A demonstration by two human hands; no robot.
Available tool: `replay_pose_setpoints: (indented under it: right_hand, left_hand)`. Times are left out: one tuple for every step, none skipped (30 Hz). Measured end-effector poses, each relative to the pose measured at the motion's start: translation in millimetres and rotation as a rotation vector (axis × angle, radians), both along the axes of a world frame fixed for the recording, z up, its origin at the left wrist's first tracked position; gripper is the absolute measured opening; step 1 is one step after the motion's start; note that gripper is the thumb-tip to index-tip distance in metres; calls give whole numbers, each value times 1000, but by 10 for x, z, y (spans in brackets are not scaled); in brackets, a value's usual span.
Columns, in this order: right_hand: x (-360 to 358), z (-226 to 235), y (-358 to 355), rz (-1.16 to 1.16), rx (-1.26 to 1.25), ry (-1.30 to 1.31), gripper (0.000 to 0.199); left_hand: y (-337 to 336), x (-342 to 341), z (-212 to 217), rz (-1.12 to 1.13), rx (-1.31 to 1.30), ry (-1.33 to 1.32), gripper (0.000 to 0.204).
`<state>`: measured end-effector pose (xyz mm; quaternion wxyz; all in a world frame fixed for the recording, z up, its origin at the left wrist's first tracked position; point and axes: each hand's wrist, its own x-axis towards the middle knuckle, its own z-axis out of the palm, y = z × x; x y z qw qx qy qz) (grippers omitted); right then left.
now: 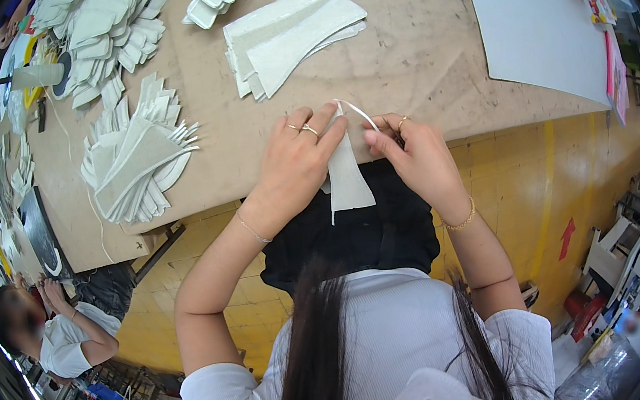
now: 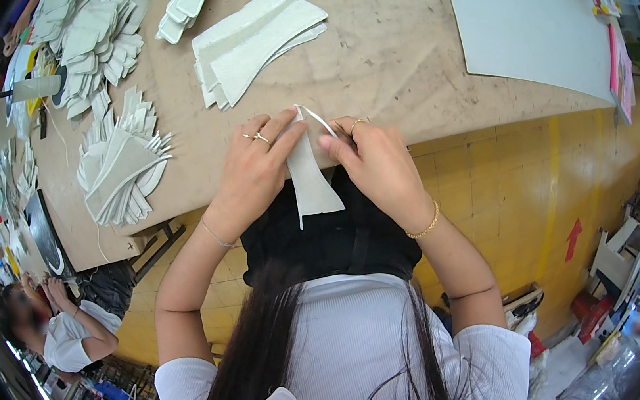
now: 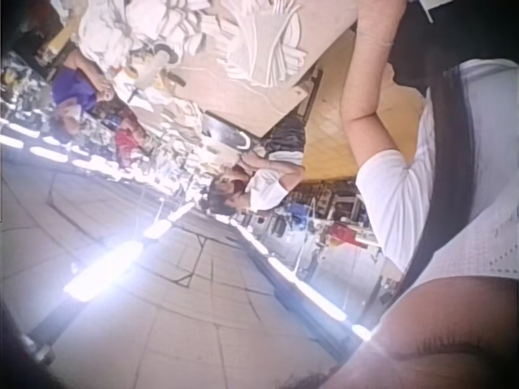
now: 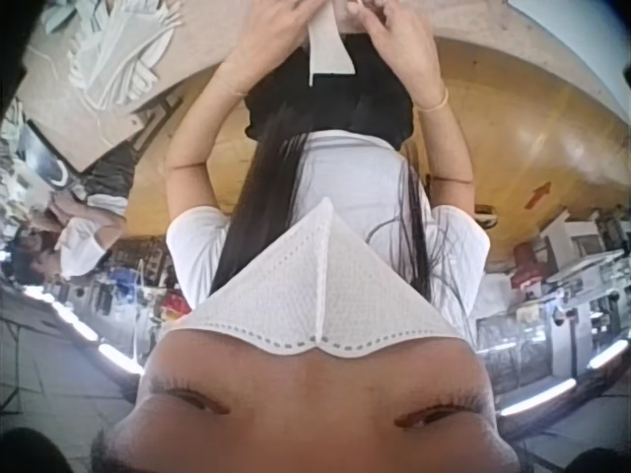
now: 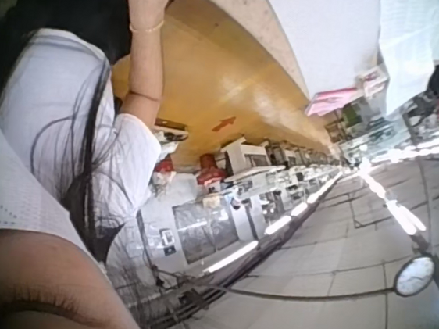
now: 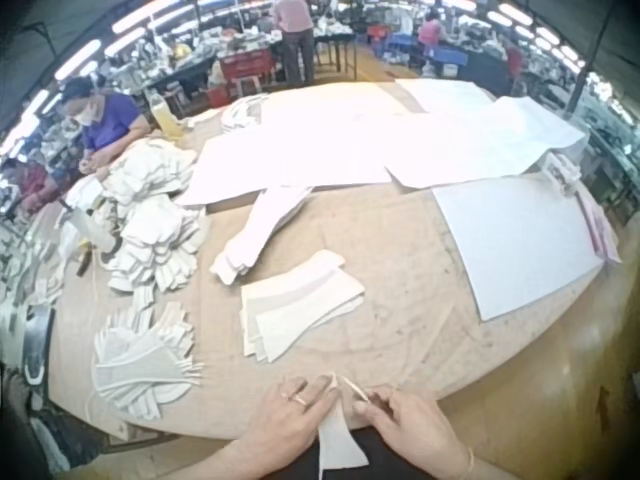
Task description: The person repeatedly picks up white fabric pieces from a table, trims their edges with small scissors, and places the trimmed pieces into a separate pile. The process is continuous and repetitive throughout the clip.
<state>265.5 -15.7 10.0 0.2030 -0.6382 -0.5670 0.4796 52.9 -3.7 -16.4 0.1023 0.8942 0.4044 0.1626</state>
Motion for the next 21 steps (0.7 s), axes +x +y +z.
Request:
replay_pose_setpoints:
  right_hand:
    - [0, 2, 7, -7, -8, -16, 27]
    - [-2, 2, 24, -11, -15, -30, 26]
    - [-5, 6, 33, -15, -22, -45, 26]
    - [-15, 20, 30, -25, 19, -58, 25]
    - [-32, 38, 26, -34, 60, -70, 23]
    - [-48, 48, 19, -42, 102, -83, 22]
    - [-61, 39, 5, -26, 204, -95, 20]
    - [-72, 17, -19, -12, 305, -106, 18]
    - [-86, -10, -44, 2, 407, -116, 15]
    - [-104, -44, -67, 16, 482, -157, 15]
    - [-121, -83, -97, 28, 556, -201, 15]
    - [-139, -118, -129, 40, 629, -244, 16]
    - [-155, -143, -167, 69, 647, -289, 20]
    - [-169, -162, -213, 99, 666, -335, 25]
    - [-183, -181, -256, 128, 684, -380, 29]
    - [-199, -207, -299, 148, 700, -403, 33]
    - [-219, -236, -346, 167, 714, -426, 38]
    - [-233, -253, -377, 184, 728, -449, 42]
    - [-242, -256, -394, 197, 733, -458, 44]
    - [-248, -255, -408, 210, 739, -467, 45]
    - [-251, -253, -422, 223, 745, -477, 47]
  left_hand:
    - [-2, -10, -11, 5, -26, -17, 47]
    - [-4, -16, -15, 13, -51, -33, 52]
    - [-3, -16, -8, 14, -62, -36, 51]
    - [-1, -15, 6, 16, -72, -38, 49]
    - [1, -13, 12, 20, -81, -41, 48]
    - [-22, 2, 2, 46, -98, -50, 47]
    - [-66, 29, -17, 73, -114, -59, 46]
    - [-100, 53, -27, 98, -130, -67, 44]
    - [-120, 70, -26, 111, -122, -60, 43]
    - [-137, 83, -26, 124, -115, -53, 42]
    - [-147, 90, -26, 136, -108, -48, 40]
    - [-139, 86, -17, 121, -87, -32, 39]
    - [-116, 77, 2, 105, -65, -15, 38]
    - [-90, 69, 18, 90, -43, 1, 36]
    - [-60, 54, 21, 60, -40, -18, 37]
    - [-21, 33, 19, 29, -38, -37, 38]
    - [7, 13, 20, -3, -36, -54, 39]
    - [29, -1, 35, -8, -59, -66, 35]
    - [48, -12, 55, -13, -83, -77, 31]
    - [63, -23, 61, -19, -105, -89, 26]
    - [77, -38, 49, -27, -111, -94, 24]
